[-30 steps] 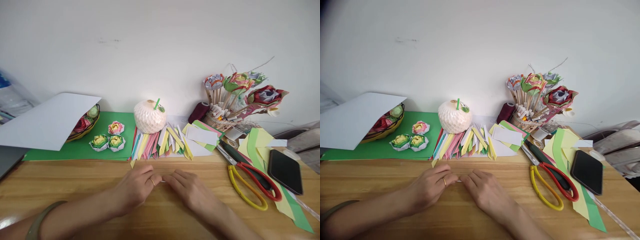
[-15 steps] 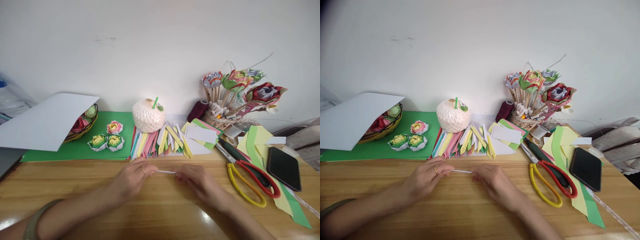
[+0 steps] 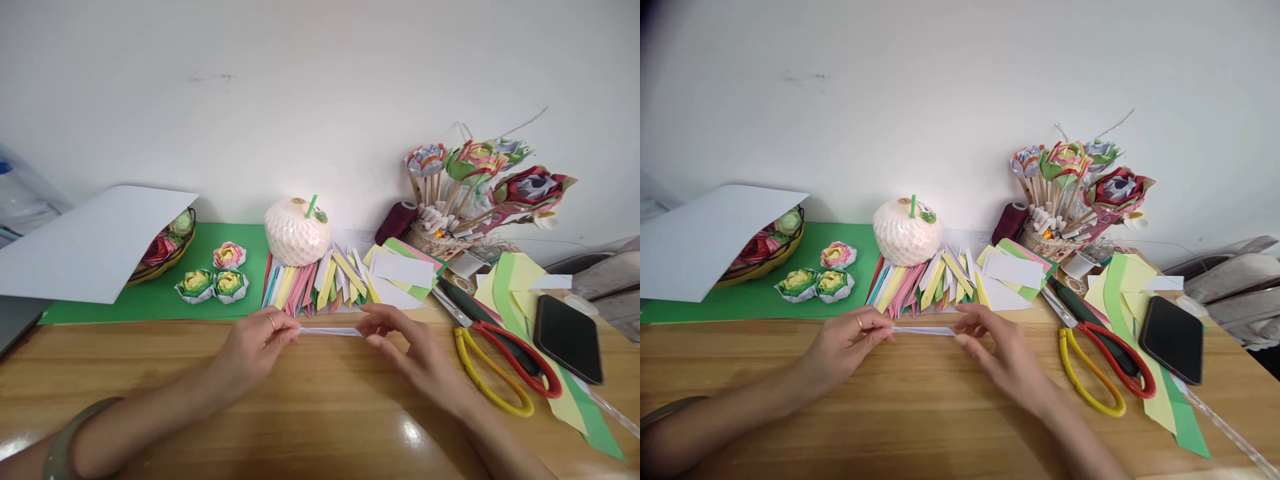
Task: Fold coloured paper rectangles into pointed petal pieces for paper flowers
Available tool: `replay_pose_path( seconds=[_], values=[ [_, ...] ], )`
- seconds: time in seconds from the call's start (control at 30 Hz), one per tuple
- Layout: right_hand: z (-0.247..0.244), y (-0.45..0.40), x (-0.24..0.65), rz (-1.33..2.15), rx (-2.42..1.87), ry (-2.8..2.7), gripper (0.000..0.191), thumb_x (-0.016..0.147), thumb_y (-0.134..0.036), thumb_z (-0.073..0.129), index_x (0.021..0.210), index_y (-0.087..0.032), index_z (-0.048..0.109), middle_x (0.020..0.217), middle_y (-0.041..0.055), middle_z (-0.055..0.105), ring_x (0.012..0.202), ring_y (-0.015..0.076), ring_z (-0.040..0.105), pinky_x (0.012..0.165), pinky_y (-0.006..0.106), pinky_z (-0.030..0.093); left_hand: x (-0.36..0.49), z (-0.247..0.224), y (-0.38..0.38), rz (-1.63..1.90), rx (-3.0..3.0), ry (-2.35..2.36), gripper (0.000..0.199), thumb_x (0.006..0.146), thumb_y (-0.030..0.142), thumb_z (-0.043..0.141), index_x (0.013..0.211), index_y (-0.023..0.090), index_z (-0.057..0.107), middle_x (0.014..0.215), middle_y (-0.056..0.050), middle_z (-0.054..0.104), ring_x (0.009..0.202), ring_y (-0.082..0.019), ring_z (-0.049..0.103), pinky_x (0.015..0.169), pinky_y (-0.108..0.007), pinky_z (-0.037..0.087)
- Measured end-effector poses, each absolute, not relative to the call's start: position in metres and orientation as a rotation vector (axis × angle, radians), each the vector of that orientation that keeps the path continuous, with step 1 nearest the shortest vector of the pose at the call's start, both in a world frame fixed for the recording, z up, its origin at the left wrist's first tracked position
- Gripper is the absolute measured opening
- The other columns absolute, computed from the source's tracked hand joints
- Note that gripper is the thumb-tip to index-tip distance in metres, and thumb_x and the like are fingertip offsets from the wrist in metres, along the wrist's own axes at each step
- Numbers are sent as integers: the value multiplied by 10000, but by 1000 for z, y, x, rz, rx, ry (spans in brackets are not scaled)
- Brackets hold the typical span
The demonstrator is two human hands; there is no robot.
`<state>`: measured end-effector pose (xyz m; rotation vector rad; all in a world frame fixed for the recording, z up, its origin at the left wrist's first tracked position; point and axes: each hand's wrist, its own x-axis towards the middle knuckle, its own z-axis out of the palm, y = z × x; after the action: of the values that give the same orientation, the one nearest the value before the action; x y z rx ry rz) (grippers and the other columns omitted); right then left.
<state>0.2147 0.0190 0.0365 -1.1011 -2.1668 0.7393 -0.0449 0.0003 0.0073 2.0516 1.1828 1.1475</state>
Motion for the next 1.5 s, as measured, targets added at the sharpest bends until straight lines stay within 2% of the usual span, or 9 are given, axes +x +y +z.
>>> replay_pose_path(
  seconds=[0.17,0.27,0.47,0.67,0.77,0.97,1.13,1.3,1.5],
  values=[
    [35,16,205,662,-1003,-2285,218,940,-272,452,820,-189,615,710,17,649,632,120,599,585,212,467,-40,6,-1,1141,2061,1105,167,868,112,474,781,178,601,665,30,615,637,-83,587,612,-167,444],
    [37,18,211,536,-1034,-2201,208,928,-278,465,797,-196,604,697,13,638,618,126,589,570,221,456,-39,8,-1,1121,2030,1148,162,878,159,471,779,179,598,627,32,598,593,-91,580,576,-175,445],
    [42,30,228,85,-1360,-1368,192,873,-375,538,843,-205,622,599,-19,558,547,132,520,530,247,435,-37,9,-1,1088,2127,1146,178,881,169,455,756,175,582,627,20,582,590,-106,559,567,-197,448],
    [30,47,225,220,-1494,-1804,343,906,-378,467,1140,-163,596,827,52,706,639,163,647,605,287,519,-36,7,-4,1065,2252,1042,149,886,137,475,798,179,588,679,15,634,668,-110,596,629,-193,459],
    [24,58,237,14,-1553,-1930,311,921,-349,426,1082,-173,626,899,71,705,703,179,652,670,310,523,-38,7,-4,1035,2262,1047,150,891,149,476,804,180,594,684,11,641,663,-112,604,612,-188,461],
    [19,90,273,-302,-1684,-2015,419,857,-385,485,1151,-102,581,1153,200,574,1082,366,481,881,518,399,-39,3,-5,1054,2327,956,150,900,160,479,820,174,606,688,3,651,633,-107,600,576,-172,451],
    [17,106,279,-446,-1784,-2100,392,804,-336,568,1147,-148,578,1086,171,580,1040,357,474,824,475,404,-39,2,-6,1019,2366,926,150,912,174,474,835,175,602,695,1,656,624,-109,604,585,-177,457],
    [22,107,285,-538,-1878,-2010,277,829,-261,494,1041,-150,633,941,137,626,903,298,541,743,393,403,-40,1,-6,998,2405,912,171,930,199,459,842,170,603,688,-3,657,620,-116,606,585,-190,459],
    [33,97,293,-568,-1928,-1845,284,883,-333,432,869,-209,687,853,68,681,741,233,589,533,299,335,-39,0,-5,986,2436,895,188,940,201,443,844,165,601,664,-2,646,586,-115,585,541,-191,434]
  ],
)
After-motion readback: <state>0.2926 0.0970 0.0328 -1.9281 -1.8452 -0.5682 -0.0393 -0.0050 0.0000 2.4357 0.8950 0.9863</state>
